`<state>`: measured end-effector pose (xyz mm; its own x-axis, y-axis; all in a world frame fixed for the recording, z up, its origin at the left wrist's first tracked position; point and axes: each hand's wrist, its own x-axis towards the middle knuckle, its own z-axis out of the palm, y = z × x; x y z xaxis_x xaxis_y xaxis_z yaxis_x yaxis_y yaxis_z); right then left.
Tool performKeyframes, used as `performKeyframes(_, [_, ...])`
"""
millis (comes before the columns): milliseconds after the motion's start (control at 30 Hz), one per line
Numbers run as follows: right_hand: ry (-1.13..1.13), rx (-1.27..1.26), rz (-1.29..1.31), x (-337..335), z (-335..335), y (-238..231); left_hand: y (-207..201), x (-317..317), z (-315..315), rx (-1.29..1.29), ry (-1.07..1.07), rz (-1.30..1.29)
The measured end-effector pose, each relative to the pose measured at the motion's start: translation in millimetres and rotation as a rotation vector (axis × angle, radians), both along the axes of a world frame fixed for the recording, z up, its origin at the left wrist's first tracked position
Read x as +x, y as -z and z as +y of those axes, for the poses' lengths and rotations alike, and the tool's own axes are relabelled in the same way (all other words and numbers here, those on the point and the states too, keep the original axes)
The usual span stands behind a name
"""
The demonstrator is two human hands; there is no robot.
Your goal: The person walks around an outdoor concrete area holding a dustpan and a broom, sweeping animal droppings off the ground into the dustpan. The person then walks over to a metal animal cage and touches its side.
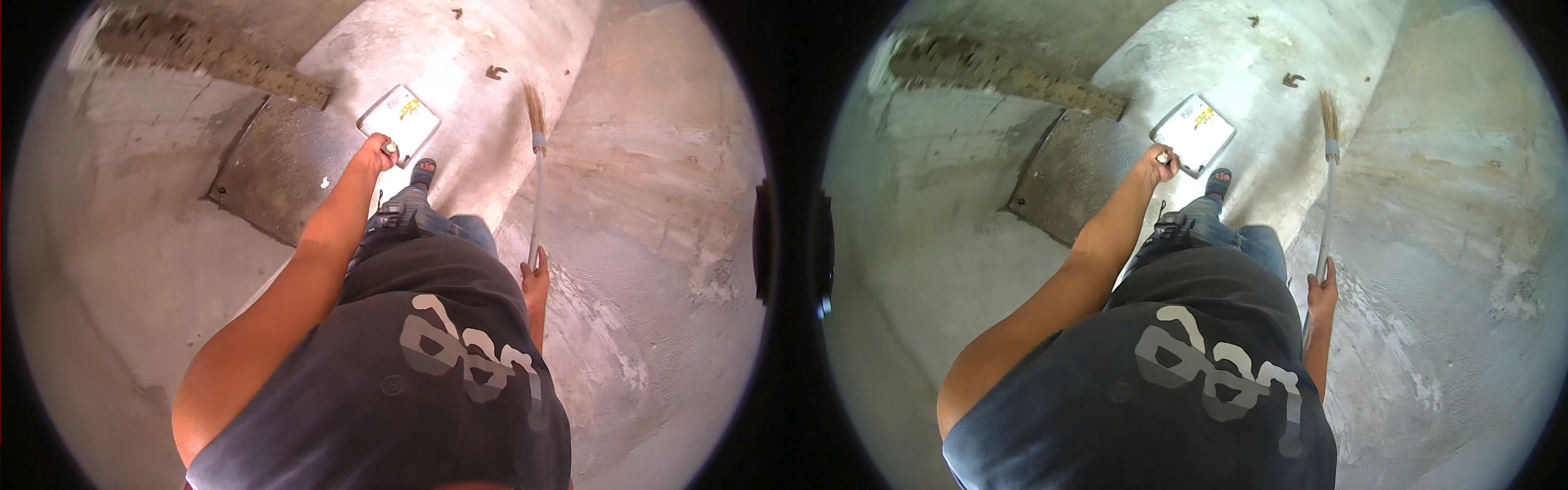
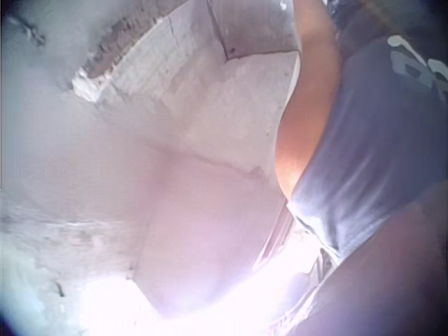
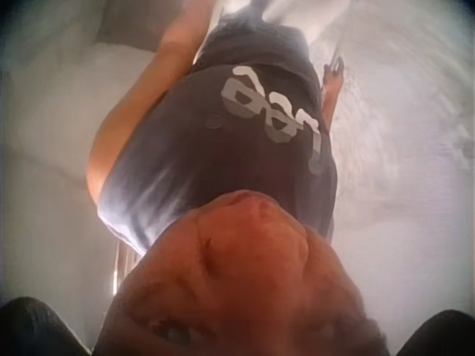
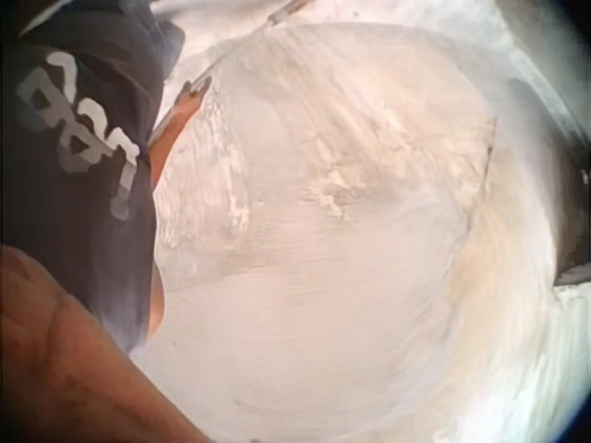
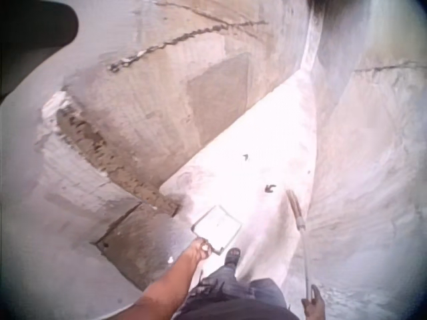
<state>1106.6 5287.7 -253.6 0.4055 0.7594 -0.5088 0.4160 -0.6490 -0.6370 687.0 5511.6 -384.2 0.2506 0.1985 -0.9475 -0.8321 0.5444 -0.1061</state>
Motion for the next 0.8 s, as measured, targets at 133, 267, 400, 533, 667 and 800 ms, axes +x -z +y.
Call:
performKeyframes(133, [-0.021,-0.102,-0.004,18,28,0,22,41,53,-0.063,0.024,0.06])
performKeyframes(267, [-0.027,-0.11,0.007,53,80,15,33,90,128,-0.083,0.041,0.169])
performKeyframes(400, [0.004,-0.165,0.039,91,140,21,43,140,192,-0.175,0.03,0.165])
performKeyframes(533, [0.026,-0.199,0.095,116,196,14,45,176,246,-0.178,0.097,0.236])
performKeyframes(667, [0.037,-0.22,0.087,155,224,14,34,249,299,-0.263,0.15,0.294])
performKeyframes(800, [-0.089,-0.224,0.004,179,268,0,53,274,337,-0.291,0.27,0.3])
